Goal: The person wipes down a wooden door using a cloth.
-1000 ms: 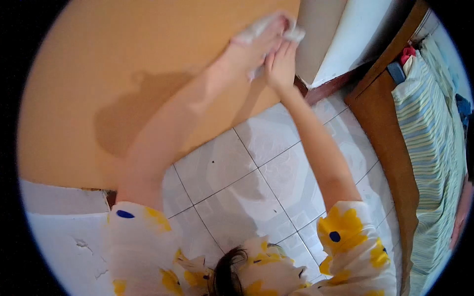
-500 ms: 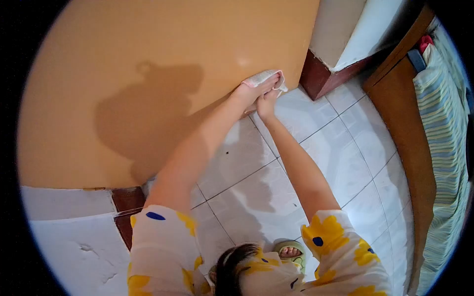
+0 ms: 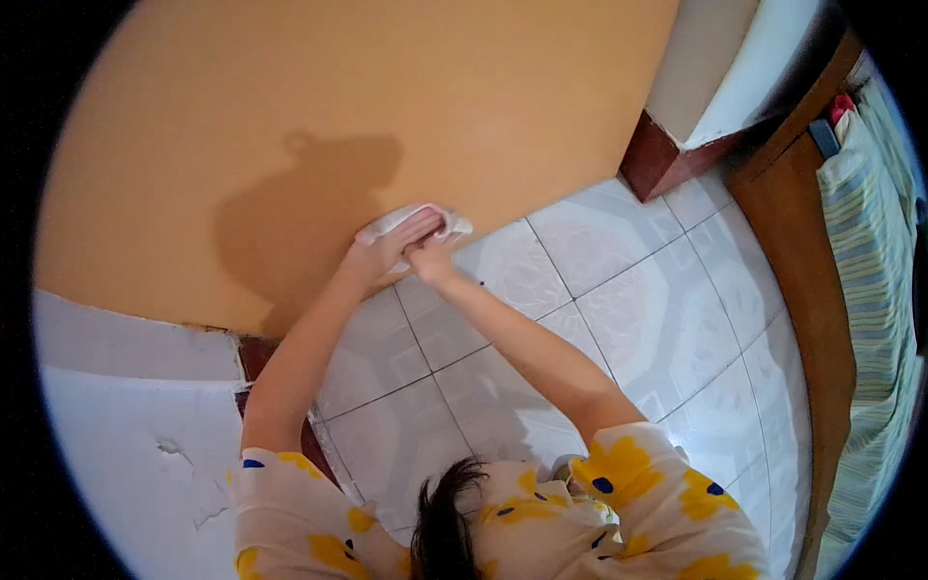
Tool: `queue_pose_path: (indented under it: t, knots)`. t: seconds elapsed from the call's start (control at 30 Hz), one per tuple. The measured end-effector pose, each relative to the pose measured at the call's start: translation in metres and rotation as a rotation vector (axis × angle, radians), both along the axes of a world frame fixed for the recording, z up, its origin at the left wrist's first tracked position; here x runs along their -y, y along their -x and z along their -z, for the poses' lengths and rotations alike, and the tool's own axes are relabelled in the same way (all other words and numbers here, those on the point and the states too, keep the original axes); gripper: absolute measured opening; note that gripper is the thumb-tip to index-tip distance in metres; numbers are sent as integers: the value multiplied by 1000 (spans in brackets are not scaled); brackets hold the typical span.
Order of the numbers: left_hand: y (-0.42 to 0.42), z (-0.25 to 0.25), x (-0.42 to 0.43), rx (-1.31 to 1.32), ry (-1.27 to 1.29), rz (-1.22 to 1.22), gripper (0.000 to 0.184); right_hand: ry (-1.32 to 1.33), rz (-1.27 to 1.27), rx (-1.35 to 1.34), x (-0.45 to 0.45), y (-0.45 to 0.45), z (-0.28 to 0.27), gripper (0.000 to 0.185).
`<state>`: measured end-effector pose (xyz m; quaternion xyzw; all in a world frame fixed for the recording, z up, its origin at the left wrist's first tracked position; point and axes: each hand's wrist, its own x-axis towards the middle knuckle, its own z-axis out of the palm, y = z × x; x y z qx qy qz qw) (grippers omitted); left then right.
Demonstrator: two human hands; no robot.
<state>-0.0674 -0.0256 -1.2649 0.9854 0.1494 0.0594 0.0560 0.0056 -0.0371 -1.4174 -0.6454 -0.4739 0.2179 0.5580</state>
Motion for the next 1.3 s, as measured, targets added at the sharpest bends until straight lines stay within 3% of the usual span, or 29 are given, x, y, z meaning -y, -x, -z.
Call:
queue_pose_path:
  t: [0.03,0.13,0.23,0.3,0.33,0.4,0.5,0.57,0.67,0.77,0.97,1.07,1.1,1.2,1.3]
  knots:
    - [11,-5,1,-65,-98,-2,55,-27,15,69,-3,14,2,47]
    - [15,-14,6,-433,-149,-144,69,279,-357,-485,-3,1,-25,52]
    - [-13,-34,13,-281,-123,-179,65,-79,30,-201,-1,-12,-34,59]
    - [-42,-17,-22,-145,-510,-20,58,-249,255,-206,19,-45,-91,61]
    - [-57,-11,-36,-78,-703,60,55,-309,290,-189,20,-65,-107,62]
    - [-108,-50,-20,-87,-908,-9,54,-385,343,-143,16,-107,-138,61]
    - [-162,-81,-13,195,-816,-56,53,-430,308,-22,9,-168,-167,61]
    - [-182,-81,-12,246,-891,-98,52,-440,375,48,1,-183,-166,62]
    - [-181,-59,-20,67,-993,-122,55,-387,385,-6,5,-177,-151,63]
    - [-142,-17,-29,36,-819,11,60,-257,425,-159,0,-137,-96,62]
    - [-42,0,-9,-539,-1431,45,68,-37,346,-565,-6,-23,-49,64]
    - [21,32,-29,20,-205,34,71,68,218,-711,2,31,-51,66]
    - [38,18,-19,-45,-168,-42,70,116,159,-742,1,49,-48,66]
    - [90,-8,8,-212,-170,-202,68,343,-170,-317,-32,127,21,68]
    - [134,-6,7,-378,-434,-193,64,151,-225,-618,-10,146,-21,68]
